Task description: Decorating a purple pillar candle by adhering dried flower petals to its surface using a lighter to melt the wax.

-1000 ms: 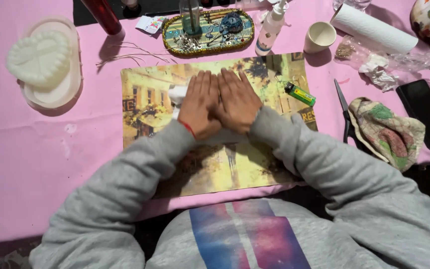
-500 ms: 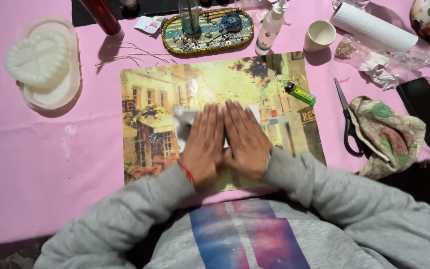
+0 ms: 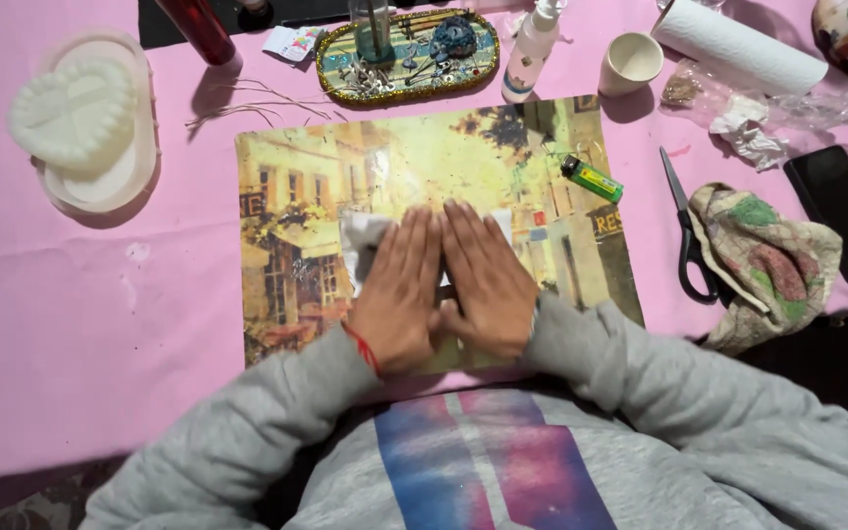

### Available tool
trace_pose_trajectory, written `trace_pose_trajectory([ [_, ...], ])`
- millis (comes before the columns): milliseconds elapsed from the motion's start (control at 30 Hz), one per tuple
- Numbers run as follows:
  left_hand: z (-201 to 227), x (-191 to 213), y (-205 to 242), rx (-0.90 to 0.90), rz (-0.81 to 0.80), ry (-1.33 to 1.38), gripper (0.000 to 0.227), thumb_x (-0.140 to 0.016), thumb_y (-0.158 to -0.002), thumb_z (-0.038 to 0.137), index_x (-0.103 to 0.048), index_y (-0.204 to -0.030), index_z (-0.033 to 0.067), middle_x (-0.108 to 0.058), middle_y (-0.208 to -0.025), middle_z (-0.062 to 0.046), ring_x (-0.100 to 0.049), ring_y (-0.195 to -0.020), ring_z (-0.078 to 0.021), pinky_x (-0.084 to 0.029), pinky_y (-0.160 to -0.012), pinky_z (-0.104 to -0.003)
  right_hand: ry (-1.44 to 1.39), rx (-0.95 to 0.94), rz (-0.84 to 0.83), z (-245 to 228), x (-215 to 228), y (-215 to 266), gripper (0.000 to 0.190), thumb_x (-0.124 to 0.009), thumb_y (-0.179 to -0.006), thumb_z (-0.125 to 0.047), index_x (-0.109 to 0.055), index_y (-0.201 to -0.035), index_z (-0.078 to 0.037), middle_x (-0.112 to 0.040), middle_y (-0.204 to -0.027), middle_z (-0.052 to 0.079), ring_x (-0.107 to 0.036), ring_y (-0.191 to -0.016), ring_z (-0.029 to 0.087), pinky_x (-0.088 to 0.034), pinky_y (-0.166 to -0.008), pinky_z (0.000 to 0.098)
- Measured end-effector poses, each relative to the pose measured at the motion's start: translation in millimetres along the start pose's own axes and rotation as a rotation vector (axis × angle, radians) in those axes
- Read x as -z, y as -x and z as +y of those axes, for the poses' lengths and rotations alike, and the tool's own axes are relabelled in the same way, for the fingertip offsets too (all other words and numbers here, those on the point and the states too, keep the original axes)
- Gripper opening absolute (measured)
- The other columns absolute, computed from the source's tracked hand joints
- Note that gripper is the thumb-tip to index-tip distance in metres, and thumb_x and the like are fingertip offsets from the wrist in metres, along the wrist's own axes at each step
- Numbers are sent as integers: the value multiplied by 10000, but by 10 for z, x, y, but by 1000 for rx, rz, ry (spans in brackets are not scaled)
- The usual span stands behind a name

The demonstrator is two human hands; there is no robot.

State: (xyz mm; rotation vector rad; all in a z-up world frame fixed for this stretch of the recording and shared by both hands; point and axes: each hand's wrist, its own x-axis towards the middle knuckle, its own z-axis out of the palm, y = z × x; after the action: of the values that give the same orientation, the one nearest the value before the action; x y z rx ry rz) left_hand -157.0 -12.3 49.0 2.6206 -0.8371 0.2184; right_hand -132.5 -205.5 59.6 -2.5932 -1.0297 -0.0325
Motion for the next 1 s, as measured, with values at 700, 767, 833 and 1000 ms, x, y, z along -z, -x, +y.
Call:
trace_pose_trajectory([
  [700,-718,855,-484,215,-100,239,409,-605,-978,170,-603,-1340,-21,-681,-1183,-258,-651,-1091,-415,-522,-958,-464,-270,100,184,834,658,-432,306,-728,-975,-224,-684,-1217,-42,-740,-1102,162,-719,-1006,326,-569,-874,427],
  [767,-794,799,-338,154,64,247,307,-636,-946,89,-646,-1235,-13,-692,-1098,-229,-659,-1022,-402,-530,-898,-461,-284,97,196,860,646,-384,289,-748,-950,-196,-701,-1195,-50,-745,-1070,145,-722,-963,309,-577,-850,409],
  [833,-877,712,-214,94,223,255,220,-666,-913,8,-688,-1131,-5,-704,-1012,-199,-667,-954,-388,-539,-838,-458,-301,91,206,901,598,-367,275,-767,-926,-168,-719,-1174,-58,-751,-1037,129,-726,-920,292,-585,-826,391],
  [1000,-1005,481,-88,220,214,276,190,-726,-900,48,-702,-1081,-4,-687,-935,-171,-656,-889,-362,-526,-794,-459,-303,-26,227,994,467,-528,286,-714,-970,-134,-711,-1241,-40,-727,-1138,152,-722,-997,279,-590,-873,382],
])
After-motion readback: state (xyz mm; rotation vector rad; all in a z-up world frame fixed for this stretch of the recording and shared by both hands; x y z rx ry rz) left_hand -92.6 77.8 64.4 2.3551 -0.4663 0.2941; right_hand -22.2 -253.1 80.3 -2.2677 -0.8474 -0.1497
